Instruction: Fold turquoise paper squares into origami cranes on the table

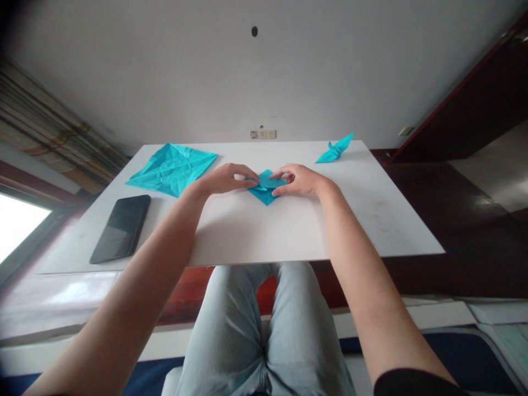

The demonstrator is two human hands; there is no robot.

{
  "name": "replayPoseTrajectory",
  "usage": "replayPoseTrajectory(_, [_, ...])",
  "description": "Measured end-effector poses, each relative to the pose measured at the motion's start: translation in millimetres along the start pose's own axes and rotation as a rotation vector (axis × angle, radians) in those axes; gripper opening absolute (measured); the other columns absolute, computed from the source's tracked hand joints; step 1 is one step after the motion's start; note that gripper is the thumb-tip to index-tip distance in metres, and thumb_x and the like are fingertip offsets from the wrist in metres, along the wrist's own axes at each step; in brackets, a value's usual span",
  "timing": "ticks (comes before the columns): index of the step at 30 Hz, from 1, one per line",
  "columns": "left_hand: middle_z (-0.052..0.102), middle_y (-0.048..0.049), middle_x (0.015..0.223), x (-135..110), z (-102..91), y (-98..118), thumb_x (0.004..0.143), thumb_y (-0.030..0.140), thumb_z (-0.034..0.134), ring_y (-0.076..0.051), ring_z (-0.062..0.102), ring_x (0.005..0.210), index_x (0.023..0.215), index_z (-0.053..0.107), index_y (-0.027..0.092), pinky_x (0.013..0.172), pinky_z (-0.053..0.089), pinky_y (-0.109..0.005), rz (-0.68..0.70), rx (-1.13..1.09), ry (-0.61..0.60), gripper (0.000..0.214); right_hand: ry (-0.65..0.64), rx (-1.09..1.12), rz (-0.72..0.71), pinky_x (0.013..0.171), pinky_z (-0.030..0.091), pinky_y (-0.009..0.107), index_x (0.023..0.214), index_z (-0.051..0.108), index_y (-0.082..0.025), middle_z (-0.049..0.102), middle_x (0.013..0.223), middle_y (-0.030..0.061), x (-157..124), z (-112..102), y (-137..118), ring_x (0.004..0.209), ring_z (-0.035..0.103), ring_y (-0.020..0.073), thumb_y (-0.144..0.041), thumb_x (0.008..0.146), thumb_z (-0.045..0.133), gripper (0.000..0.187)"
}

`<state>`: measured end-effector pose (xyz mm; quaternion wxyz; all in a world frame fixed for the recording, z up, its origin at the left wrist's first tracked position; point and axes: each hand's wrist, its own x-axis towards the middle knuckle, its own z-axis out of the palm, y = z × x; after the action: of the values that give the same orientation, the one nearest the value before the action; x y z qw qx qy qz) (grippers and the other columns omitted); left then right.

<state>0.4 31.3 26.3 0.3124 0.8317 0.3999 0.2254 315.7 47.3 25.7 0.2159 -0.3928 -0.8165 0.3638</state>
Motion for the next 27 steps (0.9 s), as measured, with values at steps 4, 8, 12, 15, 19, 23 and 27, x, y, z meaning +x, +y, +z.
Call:
replayPoseTrajectory(4, [0.090, -0.0078, 0.124, -1, -1.3, 6, 0.090, 0.076, 0.080, -0.032, 0.081, 0.119, 0.117, 0.093, 0.027, 0.109, 0.062, -0.041, -0.034, 0.000, 0.013, 0.057, 0.037, -0.018, 0.000, 0.076, 0.046, 0.036, 0.102, 0.091, -0.024, 0.075, 0.099, 0.0062, 1, 3, 3, 0.081, 0.059, 0.0214, -0.075, 0.072, 0.097, 0.060])
replayPoseTrajectory(8, [0.090, -0.0088, 0.112, 0, 0.9, 6, 0.088, 0.070, 0.086, -0.030, 0.082, 0.108, 0.115, 0.091, 0.024, 0.098, 0.063, -0.039, -0.062, 0.026, 0.029, 0.054, 0.080, -0.029, 0.058, 0.072, 0.043, 0.036, 0.091, 0.082, -0.023, 0.071, 0.083, 0.0038, 5, 6, 9, 0.075, 0.058, 0.0216, -0.087, 0.080, 0.085, 0.065])
replayPoseTrajectory(12, [0.090, -0.0084, 0.101, 6, 6.2, -4, 0.097, 0.053, 0.077, -0.027, 0.081, 0.098, 0.100, 0.090, 0.022, 0.092, 0.061, -0.038, -0.059, 0.085, 0.115, 0.033, 0.100, -0.052, 0.042, 0.073, 0.045, 0.036, 0.085, 0.079, -0.023, 0.072, 0.084, 0.0051, 6, 3, 13, 0.077, 0.060, 0.0225, -0.086, 0.080, 0.084, 0.063])
replayPoseTrajectory(15, [0.089, -0.0085, 0.098, 7, 5.1, -10, 0.093, 0.047, 0.082, -0.026, 0.081, 0.094, 0.098, 0.090, 0.022, 0.088, 0.061, -0.037, -0.067, 0.104, 0.144, 0.027, 0.071, -0.055, 0.008, 0.077, 0.050, 0.037, 0.092, 0.086, -0.024, 0.078, 0.097, 0.0071, 3, -4, 16, 0.083, 0.065, 0.0241, -0.077, 0.076, 0.092, 0.055])
replayPoseTrajectory(19, [0.088, -0.0067, 0.104, 4, -0.1, -11, 0.084, 0.043, 0.093, -0.024, 0.079, 0.097, 0.102, 0.091, 0.024, 0.090, 0.061, -0.035, 0.014, 0.113, 0.072, 0.027, 0.064, -0.101, -0.027, 0.080, 0.052, 0.038, 0.103, 0.092, -0.025, 0.079, 0.105, 0.0083, 0, -9, 20, 0.081, 0.064, 0.0225, -0.057, 0.078, 0.093, 0.041])
replayPoseTrajectory(23, [0.087, -0.0076, 0.122, 4, 7.6, -3, 0.090, 0.029, 0.080, -0.028, 0.077, 0.110, 0.119, 0.092, 0.027, 0.104, 0.059, -0.040, 0.046, 0.251, 0.103, 0.031, 0.133, -0.183, -0.119, 0.096, 0.055, 0.046, 0.107, 0.094, -0.027, 0.078, 0.109, 0.0105, 8, 2, 18, 0.096, 0.068, 0.0290, -0.043, 0.086, 0.085, 0.028])
replayPoseTrajectory(27, [0.083, -0.0068, 0.143, 7, 19.0, 3, 0.093, 0.024, 0.071, -0.034, 0.073, 0.137, 0.141, 0.086, 0.033, 0.124, 0.050, -0.048, 0.066, 0.365, 0.082, 0.050, 0.078, -0.250, -0.201, 0.125, 0.042, 0.059, 0.107, 0.095, -0.033, 0.080, 0.120, 0.0106, 15, 12, 16, 0.123, 0.068, 0.0363, -0.042, 0.088, 0.087, 0.023])
